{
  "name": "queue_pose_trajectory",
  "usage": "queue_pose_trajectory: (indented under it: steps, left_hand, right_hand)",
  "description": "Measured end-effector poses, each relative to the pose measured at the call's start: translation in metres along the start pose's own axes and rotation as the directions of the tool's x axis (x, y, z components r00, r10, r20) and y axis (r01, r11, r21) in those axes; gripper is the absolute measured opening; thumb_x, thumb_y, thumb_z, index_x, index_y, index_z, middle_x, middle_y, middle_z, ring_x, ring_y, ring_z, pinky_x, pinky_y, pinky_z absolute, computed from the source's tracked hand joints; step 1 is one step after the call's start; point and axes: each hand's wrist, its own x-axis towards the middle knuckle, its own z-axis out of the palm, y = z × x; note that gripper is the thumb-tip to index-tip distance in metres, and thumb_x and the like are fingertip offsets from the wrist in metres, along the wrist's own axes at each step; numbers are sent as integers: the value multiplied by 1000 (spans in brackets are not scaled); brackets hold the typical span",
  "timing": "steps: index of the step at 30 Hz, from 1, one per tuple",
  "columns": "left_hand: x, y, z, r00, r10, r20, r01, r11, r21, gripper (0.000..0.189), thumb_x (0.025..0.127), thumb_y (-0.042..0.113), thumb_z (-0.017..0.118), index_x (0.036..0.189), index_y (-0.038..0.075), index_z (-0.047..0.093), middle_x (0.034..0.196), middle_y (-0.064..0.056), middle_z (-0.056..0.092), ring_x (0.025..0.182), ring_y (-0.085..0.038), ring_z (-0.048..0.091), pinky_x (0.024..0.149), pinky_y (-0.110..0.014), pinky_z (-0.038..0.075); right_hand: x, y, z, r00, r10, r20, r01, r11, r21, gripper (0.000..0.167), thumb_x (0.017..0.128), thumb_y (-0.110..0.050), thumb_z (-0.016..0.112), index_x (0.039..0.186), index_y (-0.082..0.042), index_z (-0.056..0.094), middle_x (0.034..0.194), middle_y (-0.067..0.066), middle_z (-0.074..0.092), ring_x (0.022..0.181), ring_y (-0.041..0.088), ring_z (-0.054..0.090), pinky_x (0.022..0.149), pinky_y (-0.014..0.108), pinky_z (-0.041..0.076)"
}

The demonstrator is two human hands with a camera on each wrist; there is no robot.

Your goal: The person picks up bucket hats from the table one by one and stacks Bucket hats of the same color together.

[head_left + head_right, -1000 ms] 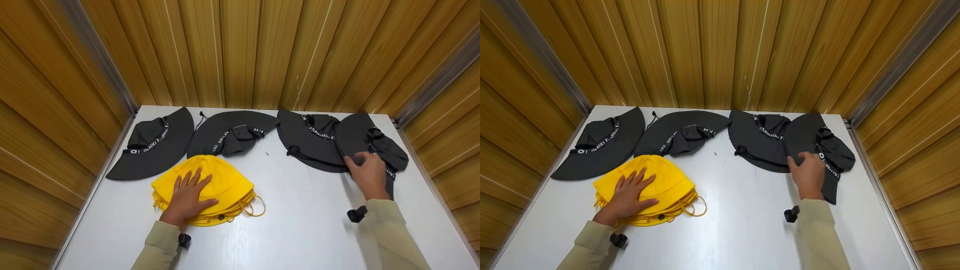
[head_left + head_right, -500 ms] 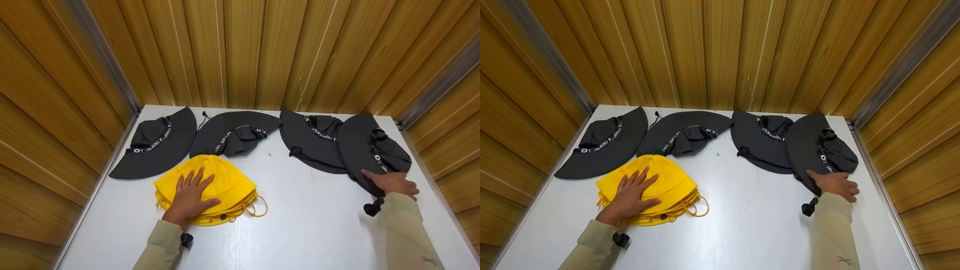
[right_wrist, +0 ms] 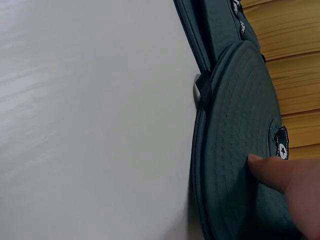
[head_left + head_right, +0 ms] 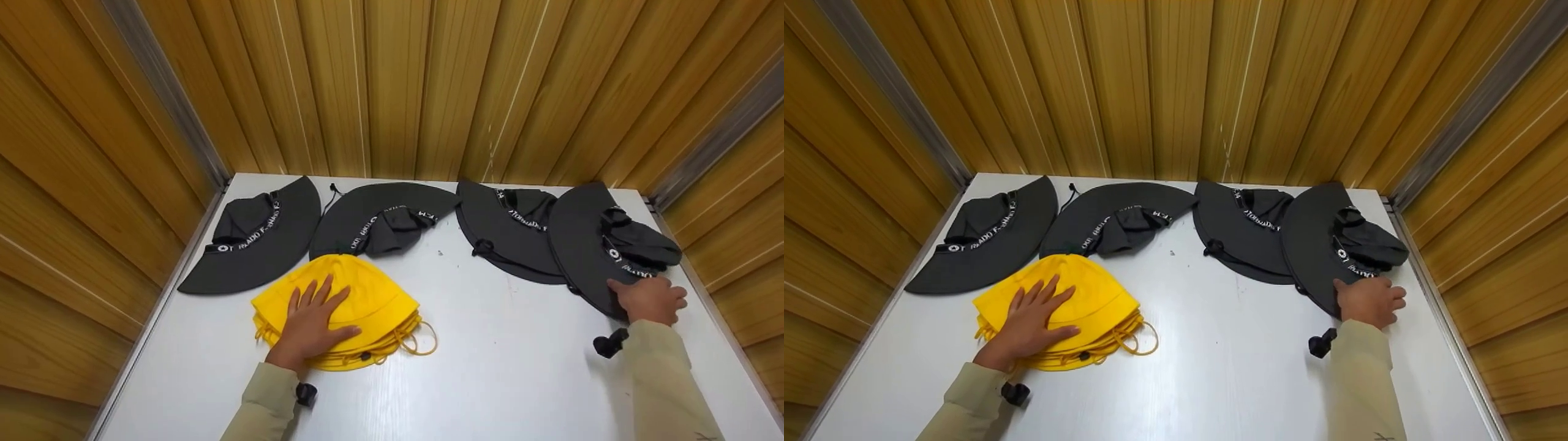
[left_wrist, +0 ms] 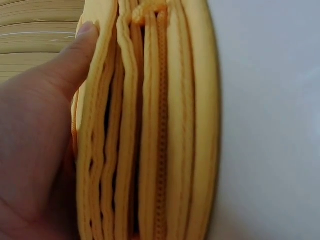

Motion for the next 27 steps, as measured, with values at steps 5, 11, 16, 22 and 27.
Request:
queue_pose_trajectory:
  steps: [5,11,16,22,27]
  left_hand:
    - [1,1,-1,1000,-4,-5,4,1000,10,86,86,73,62,158,32,40,173,-4,15,160,-39,11,127,-63,-4]
    - [1,-1,0,1000,-2,-12,2,1000,-21,86,86,74,62,158,32,40,173,-5,16,160,-39,10,127,-63,-5]
    - [-1,-3,1,999,-8,-36,6,999,-52,87,85,73,65,157,32,42,173,-4,18,160,-39,11,127,-62,-5]
    - [-3,-2,1,999,-14,-43,11,997,-79,89,83,71,68,157,31,42,173,-4,18,160,-37,11,127,-60,-5]
    - [0,-1,-1,999,-14,-29,11,995,-94,89,82,68,72,158,31,41,173,-4,18,160,-37,11,127,-60,-4]
  right_hand:
    - [-2,5,-3,989,-142,-39,144,987,66,87,101,-31,57,156,17,8,158,43,22,145,59,28,120,65,29]
    - [-15,8,-6,945,-308,-107,320,941,111,74,106,-29,50,160,7,14,161,37,22,146,59,25,118,69,28]
    - [-35,6,-8,874,-445,-195,471,875,114,57,106,-26,54,154,0,39,151,34,44,137,54,43,107,62,40]
    - [-61,1,-26,791,-568,-227,588,809,25,38,104,-27,61,135,-5,58,133,29,63,108,24,62,78,25,40]
    - [-80,-3,-46,741,-624,-247,648,762,18,38,100,-25,68,133,-6,63,126,29,67,92,-24,37,71,7,35]
